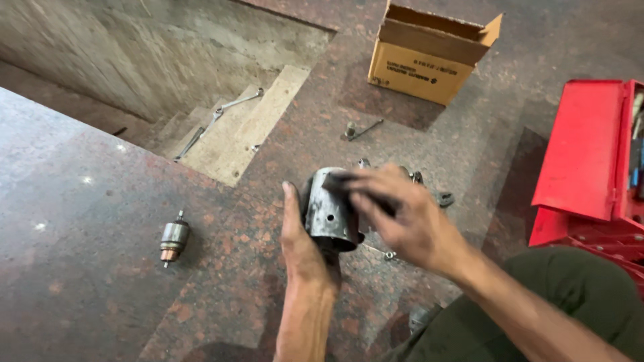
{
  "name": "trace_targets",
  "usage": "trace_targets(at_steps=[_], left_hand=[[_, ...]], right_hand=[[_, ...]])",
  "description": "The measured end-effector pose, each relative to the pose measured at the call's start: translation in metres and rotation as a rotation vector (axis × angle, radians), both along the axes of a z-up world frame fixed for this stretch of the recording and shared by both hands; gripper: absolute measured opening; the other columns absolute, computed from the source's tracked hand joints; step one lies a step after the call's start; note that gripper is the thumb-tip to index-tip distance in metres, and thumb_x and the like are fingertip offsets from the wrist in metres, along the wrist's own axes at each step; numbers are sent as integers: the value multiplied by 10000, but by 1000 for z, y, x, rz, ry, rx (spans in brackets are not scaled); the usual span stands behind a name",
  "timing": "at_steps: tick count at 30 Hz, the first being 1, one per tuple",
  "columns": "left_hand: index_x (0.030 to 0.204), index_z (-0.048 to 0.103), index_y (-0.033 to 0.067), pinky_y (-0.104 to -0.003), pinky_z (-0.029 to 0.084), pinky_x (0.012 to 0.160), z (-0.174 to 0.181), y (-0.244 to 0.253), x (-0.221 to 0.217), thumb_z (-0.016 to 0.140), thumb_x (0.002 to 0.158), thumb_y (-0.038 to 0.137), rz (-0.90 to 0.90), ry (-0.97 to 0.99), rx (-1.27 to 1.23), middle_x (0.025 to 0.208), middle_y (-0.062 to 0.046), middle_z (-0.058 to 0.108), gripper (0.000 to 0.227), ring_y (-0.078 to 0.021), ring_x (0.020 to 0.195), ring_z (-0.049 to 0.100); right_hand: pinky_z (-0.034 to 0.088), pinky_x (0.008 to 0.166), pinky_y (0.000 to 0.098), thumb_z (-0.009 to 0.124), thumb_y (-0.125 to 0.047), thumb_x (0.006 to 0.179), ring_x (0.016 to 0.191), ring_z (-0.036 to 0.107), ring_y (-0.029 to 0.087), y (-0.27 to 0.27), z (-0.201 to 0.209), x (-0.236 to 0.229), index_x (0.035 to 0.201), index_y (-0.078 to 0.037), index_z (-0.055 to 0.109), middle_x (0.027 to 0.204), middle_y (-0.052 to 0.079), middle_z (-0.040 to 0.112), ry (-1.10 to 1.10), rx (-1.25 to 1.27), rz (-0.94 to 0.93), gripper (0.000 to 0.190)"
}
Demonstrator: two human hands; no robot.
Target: The person scrubs the exterior of a cylindrical metal part with a dark abrasive pad, rotating it to clean all sides. They then place the cylinder down and scrub the interior of a larger mechanical housing with the same pad.
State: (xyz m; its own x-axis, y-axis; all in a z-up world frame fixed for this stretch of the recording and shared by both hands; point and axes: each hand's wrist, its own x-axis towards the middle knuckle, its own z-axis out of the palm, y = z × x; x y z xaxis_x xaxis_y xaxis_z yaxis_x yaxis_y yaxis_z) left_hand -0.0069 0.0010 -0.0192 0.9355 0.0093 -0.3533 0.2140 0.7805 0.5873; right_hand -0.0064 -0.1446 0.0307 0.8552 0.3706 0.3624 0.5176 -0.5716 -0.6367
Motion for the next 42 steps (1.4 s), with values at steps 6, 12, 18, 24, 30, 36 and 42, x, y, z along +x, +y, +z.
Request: trace_targets(at_steps=[6,12,18,24,30,36,42], left_hand=[[1153,692,72,-353,576,650,4,3,4,420,932,646,-16,156,-155,940,-82,743,673,-202,772,712],[1113,710,91,-369,545,607,1,-1,7,477,951,593,-38,188,-159,937,-55,753,577,-207,754,706],[1088,712,109,-380,538,572,-4,-5,6,504,941,554,-63,198,-84,901,-64,747,513,-208,717,697],[1090,706,114,-386,493,507,-24,-4,2,526,1001,531,-50,130,-92,877,-48,707,464,-208,674,657],[1123,715,109,-377,537,562,-11,-5,5,466,968,542,-64,215,-88,955,-53,750,523,-205,738,706],[1154,712,85,-356,572,633,-1,-1,4,477,973,557,-7,228,-116,998,-85,748,557,-208,782,726],[1099,703,107,-388,501,552,-4,4,8,492,959,568,-18,171,-151,925,-51,730,526,-220,714,667]], right_hand=[[528,874,326,663,-129,969,1004,608,198,3,-11,-26,1261,-39,714,1245,139,698,-23,-31,57,309],[517,829,355,619,-77,981,926,616,250,-1,-18,-21,1237,2,695,953,154,635,-93,-64,-2,279],[528,854,375,654,-64,959,937,629,281,-4,-16,-7,1296,0,658,1067,154,699,-179,-39,-19,343],[502,908,407,680,10,912,983,621,291,-7,-29,-14,1312,-37,678,947,113,667,-155,-110,-36,403],[488,904,419,690,-17,865,978,619,285,-7,-34,-13,1338,-20,654,972,113,680,-196,-62,35,475],[507,875,388,663,-47,945,935,614,274,4,-24,-28,1277,1,637,1133,191,683,-214,-8,41,336],[485,921,422,630,-22,953,962,600,292,7,-29,-18,1325,30,650,973,155,659,-279,-57,20,376]])
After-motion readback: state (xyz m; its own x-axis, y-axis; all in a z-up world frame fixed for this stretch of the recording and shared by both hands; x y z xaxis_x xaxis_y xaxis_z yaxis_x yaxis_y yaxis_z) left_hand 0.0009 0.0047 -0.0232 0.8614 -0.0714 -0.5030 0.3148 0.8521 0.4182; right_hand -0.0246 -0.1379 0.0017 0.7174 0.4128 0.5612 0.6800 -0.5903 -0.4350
